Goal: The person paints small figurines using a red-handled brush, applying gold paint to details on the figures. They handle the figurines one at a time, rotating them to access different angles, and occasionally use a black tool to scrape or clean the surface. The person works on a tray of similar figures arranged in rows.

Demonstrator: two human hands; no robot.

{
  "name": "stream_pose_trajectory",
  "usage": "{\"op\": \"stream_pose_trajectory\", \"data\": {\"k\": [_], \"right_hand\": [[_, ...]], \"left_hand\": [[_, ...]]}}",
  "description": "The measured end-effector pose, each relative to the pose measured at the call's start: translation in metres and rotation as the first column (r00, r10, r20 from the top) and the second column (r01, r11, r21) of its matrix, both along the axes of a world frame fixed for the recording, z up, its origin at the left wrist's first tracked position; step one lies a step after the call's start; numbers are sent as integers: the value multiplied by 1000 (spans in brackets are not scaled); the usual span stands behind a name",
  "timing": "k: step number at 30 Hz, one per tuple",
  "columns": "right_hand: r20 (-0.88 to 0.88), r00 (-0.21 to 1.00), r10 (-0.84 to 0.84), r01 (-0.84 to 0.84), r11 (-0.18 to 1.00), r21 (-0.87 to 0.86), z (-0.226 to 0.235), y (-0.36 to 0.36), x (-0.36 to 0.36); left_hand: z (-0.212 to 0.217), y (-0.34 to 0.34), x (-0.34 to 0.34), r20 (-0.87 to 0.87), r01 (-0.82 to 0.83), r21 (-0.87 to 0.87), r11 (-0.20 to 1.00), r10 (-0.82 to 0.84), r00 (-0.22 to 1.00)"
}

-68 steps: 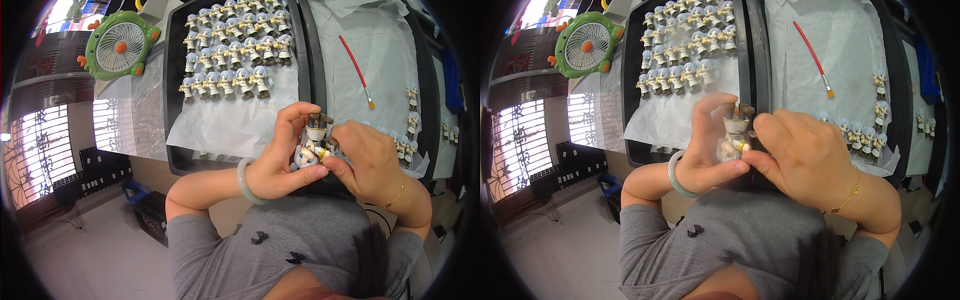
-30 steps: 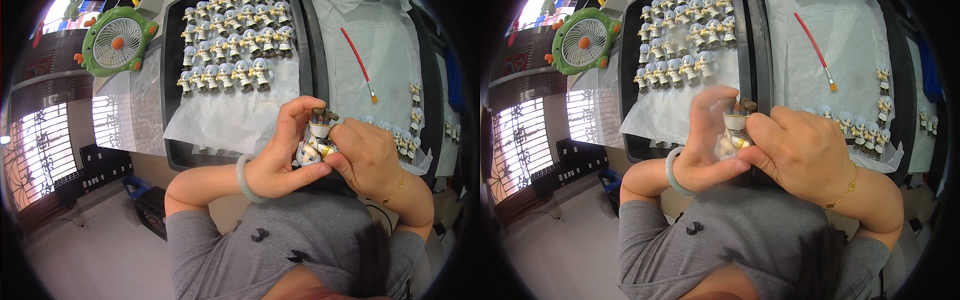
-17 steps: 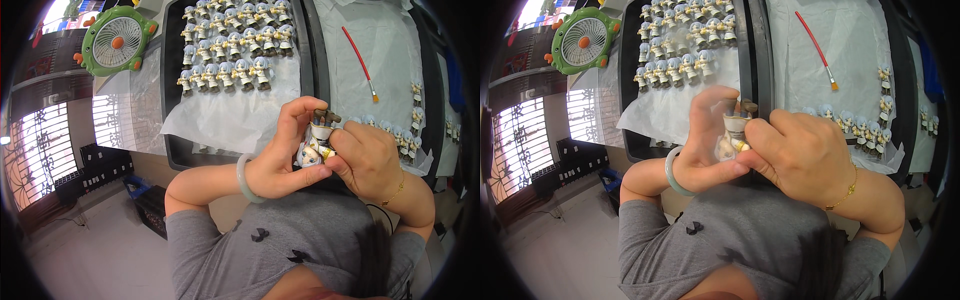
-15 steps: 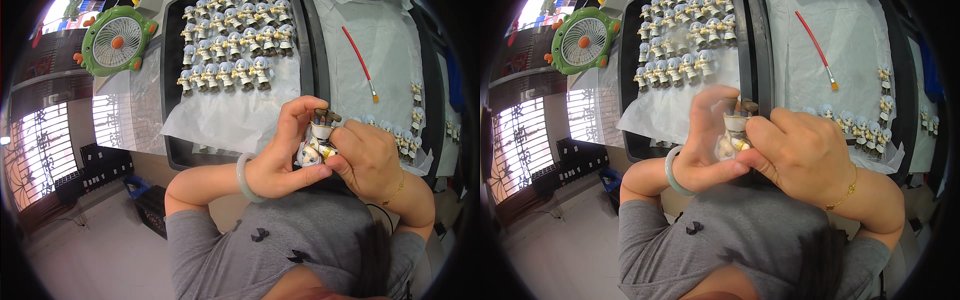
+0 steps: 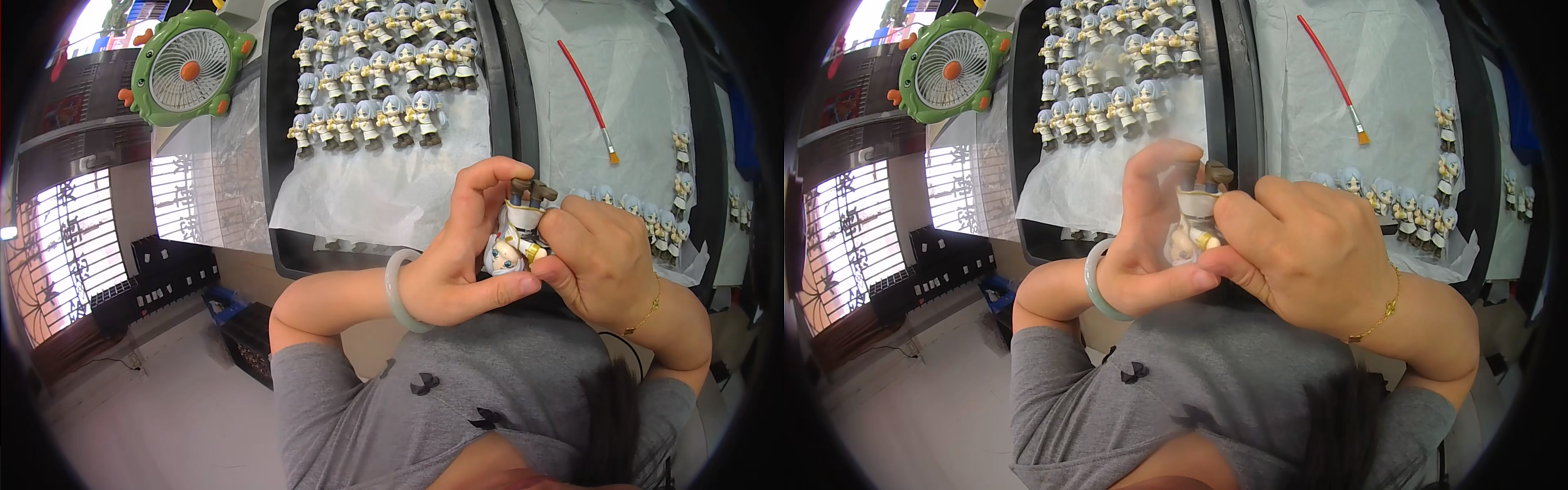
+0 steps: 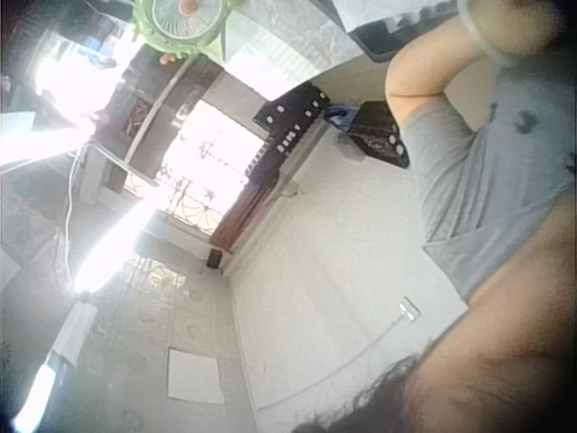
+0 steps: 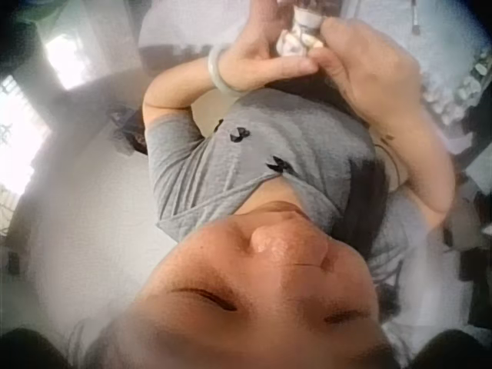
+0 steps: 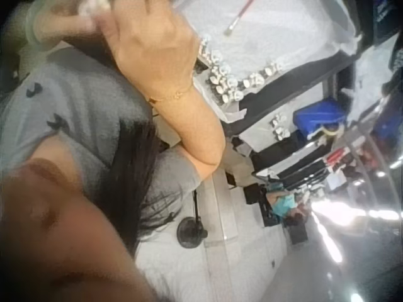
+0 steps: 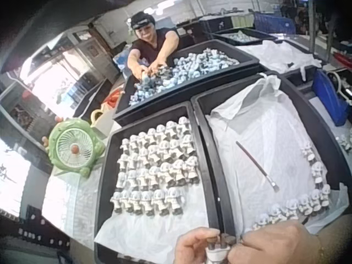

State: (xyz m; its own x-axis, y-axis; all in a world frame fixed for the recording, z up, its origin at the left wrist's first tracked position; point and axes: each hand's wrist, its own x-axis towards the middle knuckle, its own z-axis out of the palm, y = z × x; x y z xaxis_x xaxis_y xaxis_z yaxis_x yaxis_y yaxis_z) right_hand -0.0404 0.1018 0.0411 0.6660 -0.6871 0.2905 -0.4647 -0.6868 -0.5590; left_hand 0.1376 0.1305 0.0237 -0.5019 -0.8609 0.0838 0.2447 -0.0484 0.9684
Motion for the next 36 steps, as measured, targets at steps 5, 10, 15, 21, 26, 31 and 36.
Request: {"op": "stream_pose_trajectory", "data": {"k": [5, 10, 15, 21, 26, 31, 36], "right_hand": [[27, 1000, -13, 13, 1000, 12, -2, 0, 1], [29, 999, -15, 15, 1000, 15, -2, 0, 1], [29, 1000, 2, -3, 1000, 16, -2, 0, 1], [25, 1000, 2, -3, 1000, 17, -2, 0, 0], [23, 1000, 1, -2, 1000, 20, -1, 0, 0], [36, 999, 8, -9, 1000, 20, -2, 1, 0], [40, 999, -4, 3, 999, 35, -3, 1, 1]], "left_hand": [[0, 1, -1, -6, -23, 21, 1000, 23, 1000], [1, 1, -1, -11, -15, 5, 1000, 15, 1000], [0, 1, 0, -4, -7, -13, 1000, 7, 1000], [-2, 1, -1, -5, -14, -11, 1000, 14, 1000], [-1, 2, -1, -7, -23, 3, 1000, 23, 1000], [0, 0, 1, 36, -2, -56, 998, 4, 999], [-4, 2, -2, -24, -20, -19, 1000, 20, 1000]]}}
